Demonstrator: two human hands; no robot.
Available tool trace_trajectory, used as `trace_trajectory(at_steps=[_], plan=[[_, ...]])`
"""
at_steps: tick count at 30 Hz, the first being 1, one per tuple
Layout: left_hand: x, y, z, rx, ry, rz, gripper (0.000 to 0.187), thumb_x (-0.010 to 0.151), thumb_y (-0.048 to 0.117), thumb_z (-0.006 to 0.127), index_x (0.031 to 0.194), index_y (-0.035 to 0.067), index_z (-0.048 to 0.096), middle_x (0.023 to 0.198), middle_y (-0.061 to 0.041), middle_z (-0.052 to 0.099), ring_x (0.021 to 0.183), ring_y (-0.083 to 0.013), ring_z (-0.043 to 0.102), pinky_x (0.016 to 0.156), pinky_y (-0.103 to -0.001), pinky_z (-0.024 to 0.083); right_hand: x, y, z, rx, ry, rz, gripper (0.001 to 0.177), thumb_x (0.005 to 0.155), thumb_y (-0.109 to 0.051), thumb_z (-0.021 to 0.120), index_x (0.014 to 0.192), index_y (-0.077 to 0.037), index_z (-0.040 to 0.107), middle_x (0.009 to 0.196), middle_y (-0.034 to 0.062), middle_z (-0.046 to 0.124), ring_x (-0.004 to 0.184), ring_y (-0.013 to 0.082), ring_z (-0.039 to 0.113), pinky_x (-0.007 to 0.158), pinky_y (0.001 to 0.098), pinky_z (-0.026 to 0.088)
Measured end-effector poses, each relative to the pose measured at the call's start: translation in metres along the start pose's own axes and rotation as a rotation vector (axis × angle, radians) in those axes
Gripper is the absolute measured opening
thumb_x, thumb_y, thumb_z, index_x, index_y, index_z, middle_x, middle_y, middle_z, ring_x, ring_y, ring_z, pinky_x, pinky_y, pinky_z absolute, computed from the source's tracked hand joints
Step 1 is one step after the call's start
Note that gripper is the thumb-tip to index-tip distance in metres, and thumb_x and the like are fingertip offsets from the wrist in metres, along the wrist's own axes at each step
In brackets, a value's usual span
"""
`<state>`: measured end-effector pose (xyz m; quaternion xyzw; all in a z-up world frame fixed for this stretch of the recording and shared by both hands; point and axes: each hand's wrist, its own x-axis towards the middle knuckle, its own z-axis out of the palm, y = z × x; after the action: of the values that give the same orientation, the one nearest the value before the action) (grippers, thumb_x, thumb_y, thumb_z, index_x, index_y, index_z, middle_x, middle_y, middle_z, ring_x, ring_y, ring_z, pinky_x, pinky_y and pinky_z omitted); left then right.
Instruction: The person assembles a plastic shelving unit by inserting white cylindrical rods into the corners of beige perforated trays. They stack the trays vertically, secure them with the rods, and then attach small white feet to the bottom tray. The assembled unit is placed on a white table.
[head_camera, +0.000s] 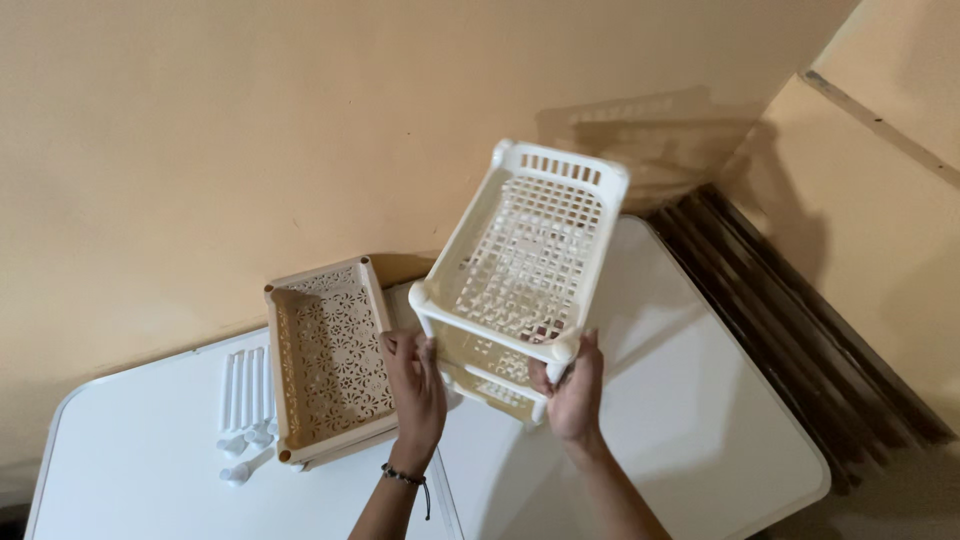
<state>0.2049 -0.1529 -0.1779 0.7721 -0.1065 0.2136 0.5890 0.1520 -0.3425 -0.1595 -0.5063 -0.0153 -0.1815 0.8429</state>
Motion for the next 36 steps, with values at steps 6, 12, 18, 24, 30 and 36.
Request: trace_trajectory(at_steps=[6,12,18,24,30,36], plan=[[0.014,-0.003,0.000,-0.018,0.071,-0.147,0.032,0.111,0.029,0.046,0.125,0.001,0.049,0.100,-0.010,0.041,0.085,-0.0180,0.042,0.074,-0.036,0.044,0.021,0.025,0.046,-0.138,0.045,0.035,0.072,0.106,-0.056,0.024,0.108,-0.001,0.071,0.065,0.0016,0.056,0.058,0.0125,0.052,0.053,0.0300,0.044],[-0.017,0.013,0.006,0.003,-0.060,-0.108,0.039,0.108,0.032,0.042,0.128,0.001,0.054,0.110,-0.011,0.049,0.091,-0.0186,0.053,0.078,-0.035,0.051,0.032,0.004,0.045,-0.594,-0.434,-0.112,0.059,0.113,-0.048,0.030,0.122,0.000,0.062,0.116,0.0049,0.064,0.110,0.0133,0.062,0.098,0.0308,0.049],[-0.015,0.027,0.006,0.083,-0.037,-0.194,0.035,0.096,0.025,0.065,0.122,0.002,0.061,0.111,-0.011,0.054,0.096,-0.0197,0.059,0.071,-0.034,0.060,0.064,-0.030,-0.019,-0.630,0.234,-0.335,0.032,0.107,-0.021,0.062,0.130,0.000,0.053,0.116,0.0099,0.059,0.101,0.0158,0.057,0.088,0.0331,0.051],[-0.005,0.028,0.010,0.086,-0.007,-0.167,0.027,0.096,0.020,0.068,0.115,0.002,0.067,0.109,-0.010,0.063,0.094,-0.0187,0.065,0.067,-0.031,0.063,0.105,-0.024,-0.066,-0.613,0.180,-0.167,0.041,0.102,-0.020,0.063,0.137,0.001,0.054,0.126,0.0065,0.063,0.117,0.0142,0.059,0.097,0.0329,0.054],[0.021,0.015,0.022,0.025,-0.053,-0.199,0.034,0.094,0.017,0.070,0.126,0.005,0.069,0.100,-0.009,0.073,0.090,-0.0169,0.071,0.077,-0.032,0.062,0.128,0.000,-0.085,-0.679,0.217,-0.239,0.034,0.102,-0.017,0.068,0.130,0.001,0.062,0.113,0.0066,0.068,0.108,0.0148,0.062,0.096,0.0301,0.050],[0.044,0.008,0.027,0.023,-0.043,-0.187,0.037,0.096,0.015,0.069,0.132,0.005,0.067,0.099,-0.010,0.075,0.090,-0.0167,0.072,0.079,-0.033,0.061,0.135,0.001,-0.089,-0.626,0.223,-0.247,0.034,0.101,-0.016,0.070,0.128,0.001,0.062,0.110,0.0052,0.068,0.105,0.0129,0.061,0.093,0.0288,0.051]])
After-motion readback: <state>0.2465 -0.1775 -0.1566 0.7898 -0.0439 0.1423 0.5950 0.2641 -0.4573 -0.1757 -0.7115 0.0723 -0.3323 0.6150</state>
